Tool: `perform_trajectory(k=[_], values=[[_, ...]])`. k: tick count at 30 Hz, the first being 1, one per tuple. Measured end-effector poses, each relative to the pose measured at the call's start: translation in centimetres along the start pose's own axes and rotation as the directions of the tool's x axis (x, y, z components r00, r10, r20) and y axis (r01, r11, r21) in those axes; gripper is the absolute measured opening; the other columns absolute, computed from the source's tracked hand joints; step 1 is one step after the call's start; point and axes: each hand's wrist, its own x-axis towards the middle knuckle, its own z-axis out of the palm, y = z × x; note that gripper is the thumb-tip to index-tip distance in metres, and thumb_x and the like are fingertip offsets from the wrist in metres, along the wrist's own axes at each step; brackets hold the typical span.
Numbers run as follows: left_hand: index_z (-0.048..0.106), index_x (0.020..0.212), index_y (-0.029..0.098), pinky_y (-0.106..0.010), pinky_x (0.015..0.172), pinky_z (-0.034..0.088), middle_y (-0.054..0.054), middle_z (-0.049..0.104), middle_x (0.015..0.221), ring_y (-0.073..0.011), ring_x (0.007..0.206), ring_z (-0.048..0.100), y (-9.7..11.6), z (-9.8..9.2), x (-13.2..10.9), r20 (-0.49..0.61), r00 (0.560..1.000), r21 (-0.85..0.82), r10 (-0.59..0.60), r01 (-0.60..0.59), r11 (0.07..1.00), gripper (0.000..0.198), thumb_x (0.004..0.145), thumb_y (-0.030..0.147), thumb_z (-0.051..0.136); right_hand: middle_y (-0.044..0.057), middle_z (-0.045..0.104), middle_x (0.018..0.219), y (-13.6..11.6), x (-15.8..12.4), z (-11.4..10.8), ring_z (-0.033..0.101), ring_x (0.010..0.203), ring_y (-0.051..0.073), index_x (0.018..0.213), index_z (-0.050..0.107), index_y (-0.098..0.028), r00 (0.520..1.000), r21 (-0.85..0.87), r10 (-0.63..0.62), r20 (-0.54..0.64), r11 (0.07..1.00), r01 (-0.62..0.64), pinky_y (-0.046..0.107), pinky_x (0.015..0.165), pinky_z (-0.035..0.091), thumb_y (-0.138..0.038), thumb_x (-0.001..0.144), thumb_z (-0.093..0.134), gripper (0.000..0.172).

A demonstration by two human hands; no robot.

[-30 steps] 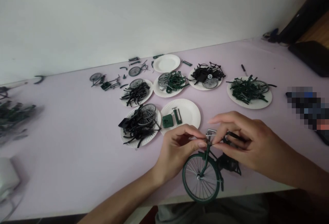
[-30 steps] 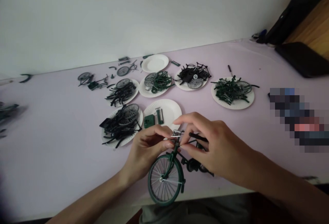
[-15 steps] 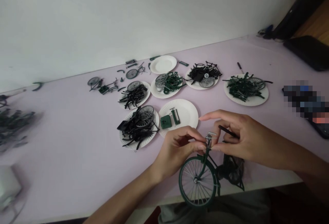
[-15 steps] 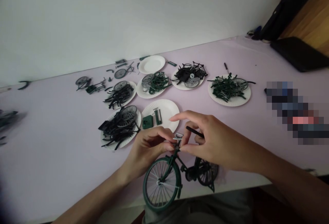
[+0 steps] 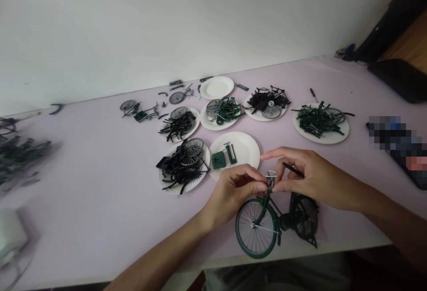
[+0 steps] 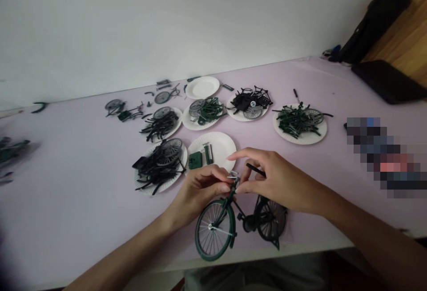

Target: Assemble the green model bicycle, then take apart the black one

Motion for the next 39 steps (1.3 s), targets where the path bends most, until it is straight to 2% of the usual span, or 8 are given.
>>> perform_trajectory(k=[2, 7, 9, 15, 22, 33, 39], values=[[0.076, 0.081, 0.014, -0.016, 0.065, 0.055, -0.001, 0.074, 0.075, -0.0075, 0.066, 0.066, 0.0, 0.0, 0.0, 0.0, 1.0, -0.031, -0.002, 0.002, 1.0, 0.015, 0.08, 0.022, 0.088, -0.002, 0.068, 0.088, -0.1, 0.1, 0.0, 0.06, 0.077, 0.013, 0.137, 0.064, -0.029, 1.0, -0.012, 0.004, -0.009, 1.0, -0.004, 0.026, 0.071, 0.044, -0.031, 0.085, 0.078, 0.053], [0.076, 0.08, 0.014, -0.014, 0.064, 0.054, 0.0, 0.075, 0.074, -0.0058, 0.066, 0.066, -0.1, 0.2, 0.0, 0.021, 1.0, -0.097, -0.001, 0.003, 0.995, 0.013, 0.08, 0.019, 0.088, -0.003, 0.07, 0.084, 0.1, 0.3, 0.1, 0.05, 0.065, 0.009, 0.112, 0.078, -0.026, 0.999, -0.05, -0.041, 0.032, 0.998, 0.042, 0.025, 0.059, 0.035, -0.031, 0.085, 0.077, 0.027], [0.076, 0.079, 0.013, -0.013, 0.064, 0.054, 0.0, 0.075, 0.074, -0.0053, 0.066, 0.066, -0.1, 0.3, -0.1, 0.017, 1.0, -0.127, -0.018, 0.02, 0.992, 0.014, 0.079, 0.019, 0.089, -0.004, 0.071, 0.082, 0.2, 0.5, 0.1, 0.047, 0.063, 0.008, 0.107, 0.079, -0.025, 0.998, -0.043, -0.052, 0.043, 0.998, 0.053, 0.025, 0.057, 0.033, -0.031, 0.086, 0.077, 0.022], [0.075, 0.077, 0.013, -0.013, 0.062, 0.053, 0.0, 0.074, 0.072, -0.0045, 0.063, 0.066, -0.2, 0.7, -0.1, 0.011, 0.999, -0.207, -0.053, 0.054, 0.977, 0.02, 0.075, 0.022, 0.093, -0.003, 0.073, 0.083, 0.5, 0.8, 0.1, 0.052, 0.066, 0.009, 0.106, 0.08, -0.024, 0.997, -0.038, -0.065, 0.051, 0.997, 0.067, 0.024, 0.058, 0.037, -0.03, 0.084, 0.077, 0.022], [0.075, 0.079, 0.013, -0.013, 0.063, 0.053, 0.0, 0.074, 0.073, -0.0045, 0.065, 0.066, -0.6, 0.6, -0.5, 0.002, 1.0, -0.208, -0.015, 0.015, 0.978, 0.015, 0.08, 0.02, 0.088, -0.001, 0.075, 0.085, 0.7, 0.9, 0.0, 0.054, 0.07, 0.011, 0.106, 0.08, -0.022, 0.998, -0.038, -0.045, 0.052, 0.998, 0.047, 0.025, 0.061, 0.04, -0.035, 0.082, 0.08, 0.027], [0.073, 0.078, 0.012, -0.013, 0.063, 0.05, 0.001, 0.072, 0.071, -0.0046, 0.064, 0.063, -0.4, 0.6, -0.5, -0.02, 0.999, -0.168, -0.028, 0.024, 0.986, 0.022, 0.078, 0.025, 0.091, 0.0, 0.075, 0.085, 0.8, 1.1, 0.2, 0.051, 0.065, 0.01, 0.101, 0.08, -0.022, 0.998, -0.022, -0.053, 0.045, 0.998, 0.054, 0.025, 0.057, 0.036, -0.035, 0.081, 0.08, 0.024], [0.072, 0.08, 0.012, -0.015, 0.065, 0.052, 0.0, 0.072, 0.075, -0.0059, 0.067, 0.064, 0.0, 0.0, -0.4, -0.029, 0.999, -0.11, -0.035, 0.032, 0.993, 0.021, 0.079, 0.025, 0.089, -0.002, 0.069, 0.079, 1.4, 1.3, 0.3, 0.039, 0.057, 0.007, 0.094, 0.076, -0.023, 0.996, -0.073, -0.087, -0.034, 0.994, 0.085, 0.024, 0.052, 0.032, -0.04, 0.081, 0.081, 0.022]])
